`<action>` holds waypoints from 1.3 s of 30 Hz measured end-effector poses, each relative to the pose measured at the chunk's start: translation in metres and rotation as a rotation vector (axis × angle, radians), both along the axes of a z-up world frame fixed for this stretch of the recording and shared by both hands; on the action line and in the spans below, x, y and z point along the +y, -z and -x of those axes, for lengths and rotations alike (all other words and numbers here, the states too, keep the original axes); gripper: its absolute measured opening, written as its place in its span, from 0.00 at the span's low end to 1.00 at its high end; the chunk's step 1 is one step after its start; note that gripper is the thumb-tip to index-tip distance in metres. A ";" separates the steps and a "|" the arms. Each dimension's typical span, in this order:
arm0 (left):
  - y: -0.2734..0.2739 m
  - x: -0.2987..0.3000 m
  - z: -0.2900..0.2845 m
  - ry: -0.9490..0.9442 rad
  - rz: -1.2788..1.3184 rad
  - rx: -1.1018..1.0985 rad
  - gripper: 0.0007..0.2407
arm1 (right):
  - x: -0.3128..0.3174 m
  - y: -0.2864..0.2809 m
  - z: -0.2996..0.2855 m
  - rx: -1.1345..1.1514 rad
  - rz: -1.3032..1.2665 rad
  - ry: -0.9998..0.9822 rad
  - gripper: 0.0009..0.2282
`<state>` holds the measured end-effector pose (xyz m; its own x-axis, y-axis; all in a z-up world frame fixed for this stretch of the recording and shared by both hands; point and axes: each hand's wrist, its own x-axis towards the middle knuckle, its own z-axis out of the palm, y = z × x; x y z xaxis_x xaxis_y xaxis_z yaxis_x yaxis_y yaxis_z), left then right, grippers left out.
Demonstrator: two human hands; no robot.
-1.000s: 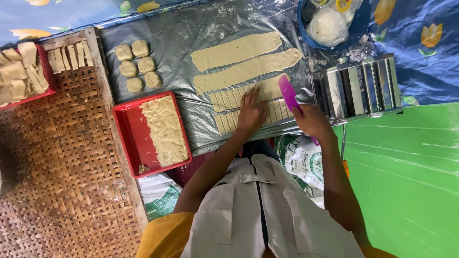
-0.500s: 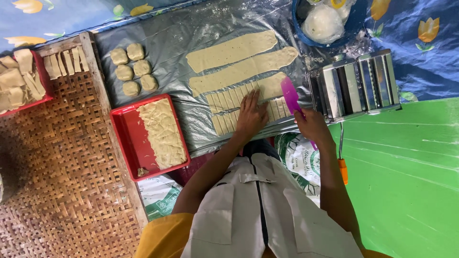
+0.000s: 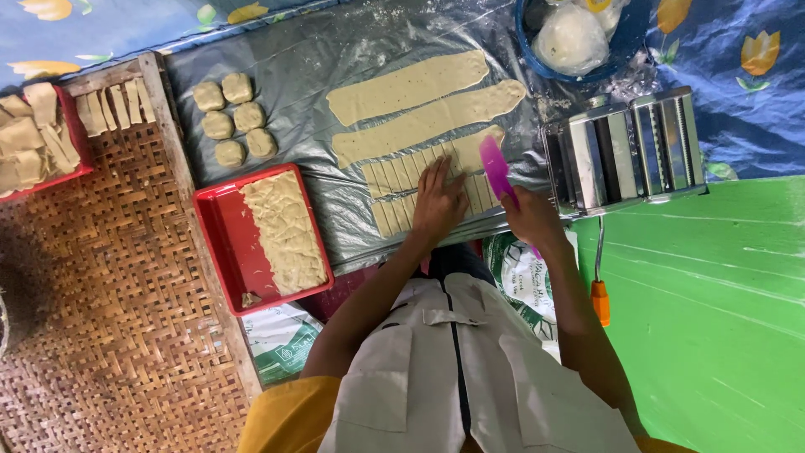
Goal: Cutting rolled out dough into small rectangular strips using a plastic scraper.
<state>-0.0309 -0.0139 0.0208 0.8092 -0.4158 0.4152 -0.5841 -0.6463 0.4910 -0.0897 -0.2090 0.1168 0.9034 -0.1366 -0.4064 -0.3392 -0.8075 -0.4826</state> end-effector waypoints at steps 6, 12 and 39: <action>0.006 -0.007 -0.010 -0.080 -0.011 0.034 0.18 | 0.014 0.005 -0.018 -0.001 0.060 -0.041 0.22; 0.019 -0.018 -0.015 -0.156 -0.116 0.096 0.23 | 0.012 0.023 -0.031 -0.056 0.075 -0.077 0.21; 0.017 -0.027 -0.007 -0.272 -0.143 0.231 0.21 | 0.004 -0.001 -0.039 0.023 -0.004 -0.023 0.20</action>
